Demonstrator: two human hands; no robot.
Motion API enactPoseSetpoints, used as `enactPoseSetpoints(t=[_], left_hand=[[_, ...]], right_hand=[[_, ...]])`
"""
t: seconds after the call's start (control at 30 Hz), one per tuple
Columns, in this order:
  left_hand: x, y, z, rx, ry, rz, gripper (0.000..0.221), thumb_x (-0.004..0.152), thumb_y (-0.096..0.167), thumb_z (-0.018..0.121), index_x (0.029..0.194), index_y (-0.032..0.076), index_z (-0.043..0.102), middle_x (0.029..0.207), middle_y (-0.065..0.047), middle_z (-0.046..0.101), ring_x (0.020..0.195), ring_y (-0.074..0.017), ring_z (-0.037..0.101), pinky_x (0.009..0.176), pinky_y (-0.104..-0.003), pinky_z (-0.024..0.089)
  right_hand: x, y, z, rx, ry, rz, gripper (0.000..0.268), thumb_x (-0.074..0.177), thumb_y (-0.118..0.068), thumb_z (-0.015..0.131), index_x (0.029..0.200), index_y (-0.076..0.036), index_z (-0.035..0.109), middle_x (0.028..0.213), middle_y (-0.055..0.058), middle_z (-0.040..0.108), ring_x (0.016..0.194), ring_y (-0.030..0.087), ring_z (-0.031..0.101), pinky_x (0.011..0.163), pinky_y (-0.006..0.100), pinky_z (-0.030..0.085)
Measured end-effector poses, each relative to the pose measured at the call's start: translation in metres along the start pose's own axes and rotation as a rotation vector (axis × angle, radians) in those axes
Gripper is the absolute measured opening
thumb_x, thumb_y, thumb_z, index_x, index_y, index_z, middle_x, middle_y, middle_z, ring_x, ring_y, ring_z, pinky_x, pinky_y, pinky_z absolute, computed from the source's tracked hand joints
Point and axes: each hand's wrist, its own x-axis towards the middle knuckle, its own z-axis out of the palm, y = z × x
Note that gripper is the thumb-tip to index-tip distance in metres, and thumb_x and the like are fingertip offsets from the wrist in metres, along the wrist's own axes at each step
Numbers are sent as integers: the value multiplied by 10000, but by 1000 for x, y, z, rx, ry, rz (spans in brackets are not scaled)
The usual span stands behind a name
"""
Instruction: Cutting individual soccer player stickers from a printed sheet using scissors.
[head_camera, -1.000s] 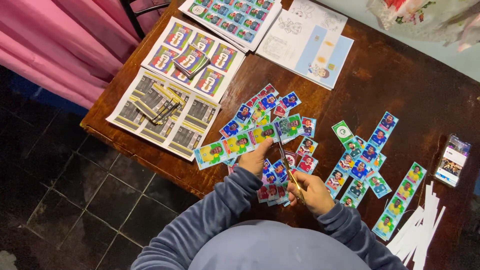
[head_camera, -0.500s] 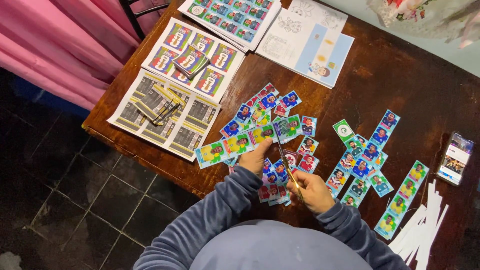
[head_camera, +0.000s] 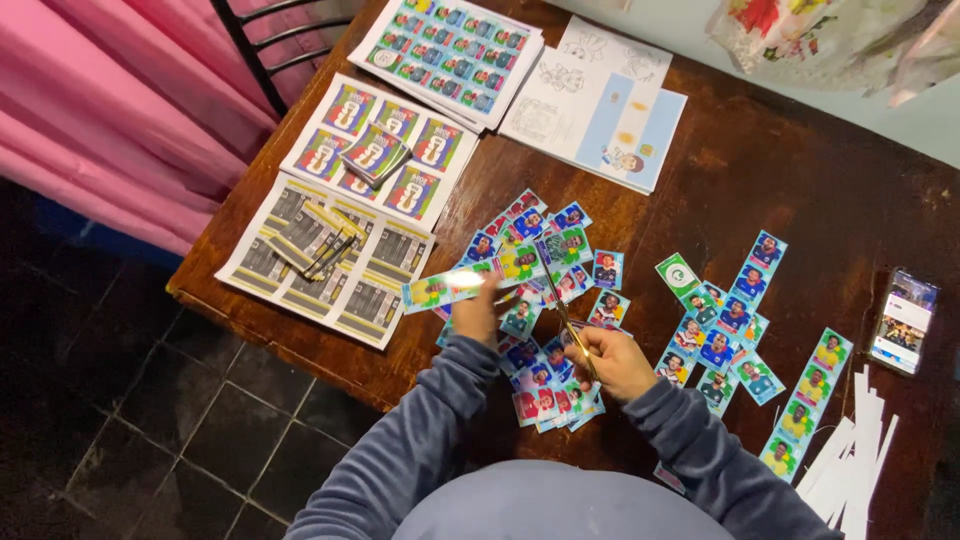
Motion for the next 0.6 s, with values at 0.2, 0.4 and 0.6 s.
enactPoseSetpoints(t=[0.2,0.4,0.6], left_hand=[[11,22,-13,-16,70,60,335,870,124,743,1126,-76,662,1021,-158,736,823,-312,765,662,-384,641],[17,18,-19,-25,103,54,313,888,118,749,1135,-61,679,1015,-145,748,828,-281,762,663,-341,625],[27,12,-28,0,92,62,300,896,144,744,1113,-56,696,999,-139,754,822,-265,760,665,-328,628]], right_hand=[[38,2,-8,-44,26,12,254,964,-220,681,857,1,617,646,37,610,542,112,587,500,282,525],[52,1,-8,-43,14,25,256,957,-226,686,849,0,634,650,30,608,553,94,581,493,277,533],[60,4,-9,-66,18,27,249,956,-216,693,853,5,642,635,39,623,512,105,576,473,270,487]])
